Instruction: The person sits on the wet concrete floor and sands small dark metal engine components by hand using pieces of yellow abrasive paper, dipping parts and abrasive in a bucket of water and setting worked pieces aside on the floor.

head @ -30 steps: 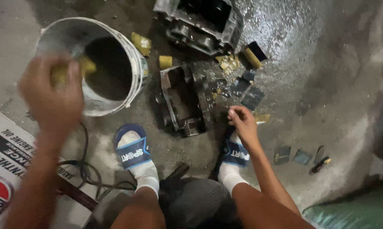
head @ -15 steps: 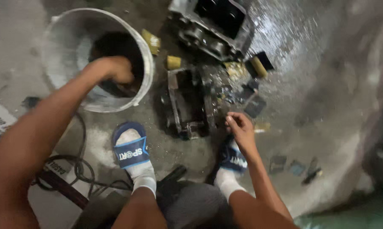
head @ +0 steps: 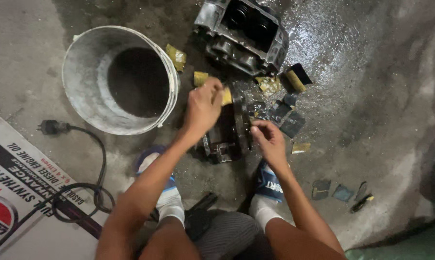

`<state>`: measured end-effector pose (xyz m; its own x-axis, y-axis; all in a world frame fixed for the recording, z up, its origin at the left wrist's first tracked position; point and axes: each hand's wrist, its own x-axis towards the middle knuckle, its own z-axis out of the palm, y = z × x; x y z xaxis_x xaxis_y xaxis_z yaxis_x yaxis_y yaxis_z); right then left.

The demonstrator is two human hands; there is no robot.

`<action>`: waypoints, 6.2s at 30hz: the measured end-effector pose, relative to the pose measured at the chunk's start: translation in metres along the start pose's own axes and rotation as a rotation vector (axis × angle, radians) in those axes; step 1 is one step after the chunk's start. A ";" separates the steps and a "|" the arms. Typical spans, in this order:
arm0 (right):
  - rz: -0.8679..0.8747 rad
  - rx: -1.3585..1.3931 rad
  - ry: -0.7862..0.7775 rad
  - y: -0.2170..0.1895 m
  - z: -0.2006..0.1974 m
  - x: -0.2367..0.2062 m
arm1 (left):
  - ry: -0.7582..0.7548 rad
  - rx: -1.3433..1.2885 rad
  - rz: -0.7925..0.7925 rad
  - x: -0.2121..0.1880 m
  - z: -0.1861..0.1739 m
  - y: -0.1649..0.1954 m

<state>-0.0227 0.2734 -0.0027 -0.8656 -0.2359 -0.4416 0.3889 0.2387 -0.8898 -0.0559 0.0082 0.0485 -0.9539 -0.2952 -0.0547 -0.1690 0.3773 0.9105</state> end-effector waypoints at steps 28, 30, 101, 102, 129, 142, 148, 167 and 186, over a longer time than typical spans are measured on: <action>-0.652 -0.771 0.082 -0.042 0.065 -0.017 | -0.136 0.839 0.191 -0.034 0.022 -0.004; -0.614 -0.770 0.050 -0.042 0.066 -0.018 | -0.184 0.893 0.139 -0.036 0.027 -0.006; -0.568 -0.800 0.006 -0.061 0.059 -0.016 | -0.141 0.581 0.247 -0.068 -0.030 -0.032; -0.563 -0.805 -0.004 -0.062 0.059 -0.016 | -0.148 0.532 0.243 -0.065 -0.031 -0.035; -0.558 -0.842 0.031 -0.050 0.065 -0.012 | -0.036 0.621 0.041 -0.050 -0.015 -0.022; -0.615 -0.844 0.002 -0.059 0.065 -0.013 | -0.074 0.609 0.082 -0.059 -0.018 -0.018; -0.541 -0.835 0.001 -0.058 0.064 -0.013 | -0.103 0.598 0.057 -0.056 -0.022 -0.017; -0.577 -0.843 -0.007 -0.059 0.062 -0.014 | -0.044 0.448 0.067 -0.059 -0.021 -0.030; -0.271 -0.223 0.010 -0.031 0.019 -0.006 | 0.066 0.565 0.170 -0.040 -0.202 0.026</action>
<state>-0.0237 0.2493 0.0249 -0.9316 -0.3097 -0.1905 0.0671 0.3685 -0.9272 0.0277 -0.1475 0.1571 -0.9647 -0.2370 0.1151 -0.1385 0.8278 0.5436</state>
